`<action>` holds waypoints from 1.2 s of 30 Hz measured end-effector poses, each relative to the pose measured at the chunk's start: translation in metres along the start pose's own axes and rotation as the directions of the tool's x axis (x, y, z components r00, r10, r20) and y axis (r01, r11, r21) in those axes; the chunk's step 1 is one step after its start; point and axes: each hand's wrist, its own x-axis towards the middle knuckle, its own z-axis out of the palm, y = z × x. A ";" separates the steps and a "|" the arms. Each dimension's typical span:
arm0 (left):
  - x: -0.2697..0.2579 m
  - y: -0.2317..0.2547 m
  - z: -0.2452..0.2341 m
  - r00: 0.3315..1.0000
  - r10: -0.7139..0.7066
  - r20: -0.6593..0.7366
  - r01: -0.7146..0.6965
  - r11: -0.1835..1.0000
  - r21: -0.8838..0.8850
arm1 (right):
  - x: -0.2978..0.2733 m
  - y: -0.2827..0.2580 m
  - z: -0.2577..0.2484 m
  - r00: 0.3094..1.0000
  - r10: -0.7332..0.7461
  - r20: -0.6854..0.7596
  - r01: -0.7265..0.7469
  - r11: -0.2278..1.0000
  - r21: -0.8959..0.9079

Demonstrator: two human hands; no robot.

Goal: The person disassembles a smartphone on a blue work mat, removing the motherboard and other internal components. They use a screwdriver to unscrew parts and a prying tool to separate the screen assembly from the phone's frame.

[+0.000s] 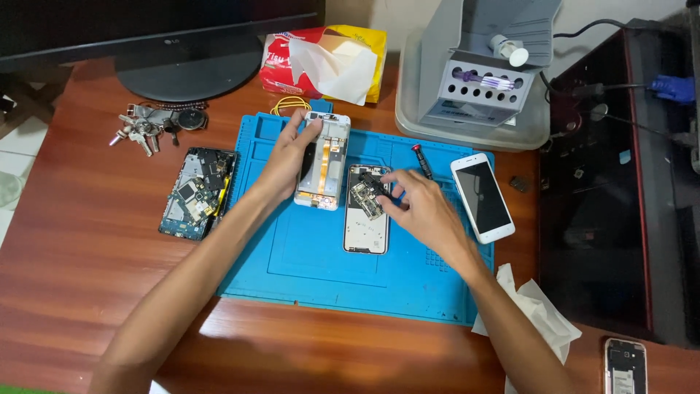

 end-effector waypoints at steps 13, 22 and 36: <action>-0.008 -0.009 -0.002 0.984 0.158 0.080 -0.153 0.986 -0.062 | -0.012 -0.002 -0.042 0.936 0.309 0.167 -0.262 0.932 -0.251; -0.002 -0.012 -0.007 0.991 0.135 0.019 -0.132 0.986 -0.106 | -0.013 -0.036 -0.026 0.946 0.325 -0.021 -0.311 0.881 -0.356; -0.008 -0.006 -0.001 0.985 0.169 0.027 -0.167 0.985 -0.052 | -0.007 -0.006 0.015 0.994 0.106 -0.006 -0.105 0.991 0.081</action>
